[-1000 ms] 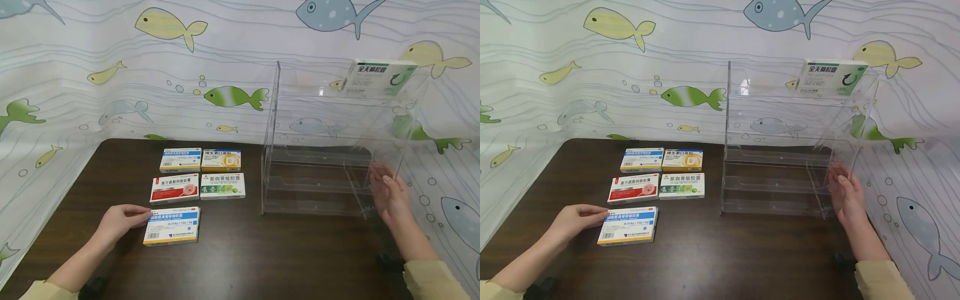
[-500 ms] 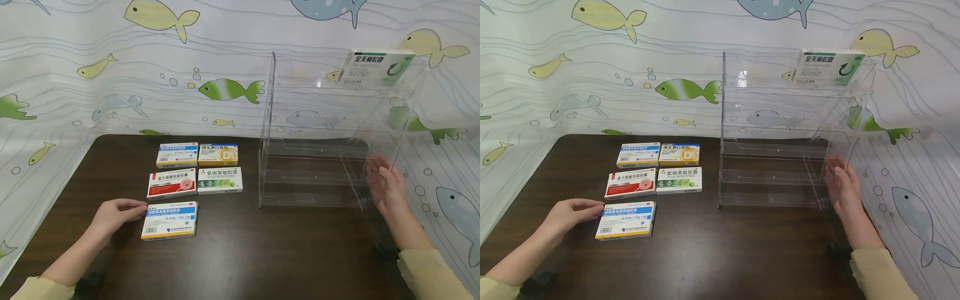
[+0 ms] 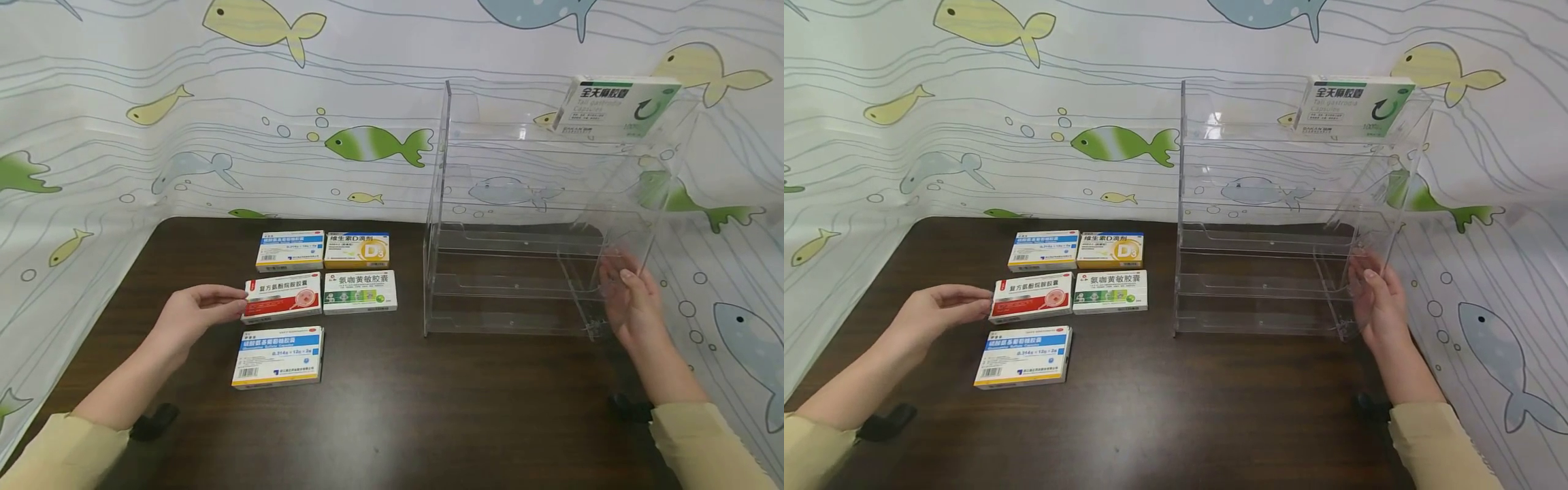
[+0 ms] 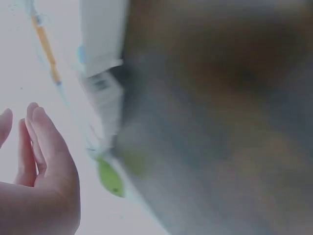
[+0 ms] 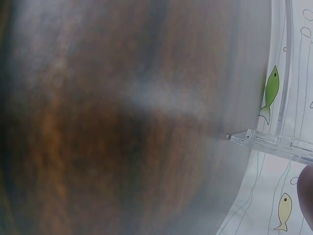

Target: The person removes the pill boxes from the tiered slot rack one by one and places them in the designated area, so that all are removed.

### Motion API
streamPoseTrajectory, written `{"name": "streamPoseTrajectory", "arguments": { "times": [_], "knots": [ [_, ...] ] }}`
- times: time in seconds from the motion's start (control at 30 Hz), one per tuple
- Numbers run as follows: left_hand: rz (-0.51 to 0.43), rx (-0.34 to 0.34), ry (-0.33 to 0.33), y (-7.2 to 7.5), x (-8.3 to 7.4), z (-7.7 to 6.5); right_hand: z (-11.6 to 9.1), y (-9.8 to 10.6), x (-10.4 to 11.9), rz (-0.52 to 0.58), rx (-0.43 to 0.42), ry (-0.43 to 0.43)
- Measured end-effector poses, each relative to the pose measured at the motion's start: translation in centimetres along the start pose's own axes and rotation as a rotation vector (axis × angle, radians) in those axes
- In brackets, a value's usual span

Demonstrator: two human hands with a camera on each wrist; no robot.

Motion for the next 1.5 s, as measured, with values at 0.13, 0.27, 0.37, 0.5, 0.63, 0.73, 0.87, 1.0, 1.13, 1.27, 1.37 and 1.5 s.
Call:
{"name": "streamPoseTrajectory", "arguments": {
  "times": [0.13, 0.27, 0.37, 0.5, 0.63, 0.73, 0.87, 1.0, 1.13, 1.27, 1.37, 1.5],
  "knots": [
    [-0.01, -0.01, -0.059, 0.2, -3.3, 0.6, 0.5, -0.1, 0.0, -0.015, -0.008, 0.01],
    [-0.024, -0.022, -0.128, 0.3, -7.1, 0.9, 0.9, -0.1, 0.1, -0.035, -0.004, 0.019],
    [-0.052, -0.027, -0.182, 0.2, -10.0, 1.0, 1.3, -0.3, 0.2, -0.027, 0.005, 0.02],
    [-0.064, -0.017, -0.231, -0.1, -13.8, 1.2, 1.8, -0.5, 0.3, 0.011, 0.017, 0.015],
    [-0.103, 0.018, -0.255, -1.1, -17.3, 1.4, 1.7, -0.6, 0.3, 0.056, 0.044, -0.003],
    [-0.154, 0.048, -0.287, -1.9, -19.7, 1.5, 1.4, -0.7, 0.2, 0.081, 0.067, -0.015],
    [-0.208, 0.082, -0.346, -3.0, -22.2, 1.5, 0.7, -0.5, -0.1, 0.096, 0.082, -0.02],
    [-0.256, 0.112, -0.397, -4.2, -24.7, 1.3, 0.1, -0.3, -0.5, 0.082, 0.089, -0.014],
    [-0.28, 0.137, -0.462, -5.3, -28.0, 1.0, 0.0, 0.1, -0.5, 0.072, 0.085, 0.005],
    [-0.323, 0.171, -0.528, -6.2, -31.1, 0.3, 0.2, 0.2, -0.2, 0.085, 0.096, 0.022],
    [-0.353, 0.181, -0.555, -6.6, -32.8, -0.4, 0.0, 0.1, 0.0, 0.073, 0.105, 0.018],
    [-0.364, 0.164, -0.575, -6.9, -35.0, -0.9, -0.2, 0.1, 0.2, 0.037, 0.125, 0.0]
  ]
}}
Point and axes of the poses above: each hand's wrist, its own z-axis towards the middle knuckle, its own y-axis out of the back of the hand, x = y × z, the point moved 7 cm from there along z, towards the middle knuckle, and after that the axes turned 7 degrees about y, right-handed, at the moved point
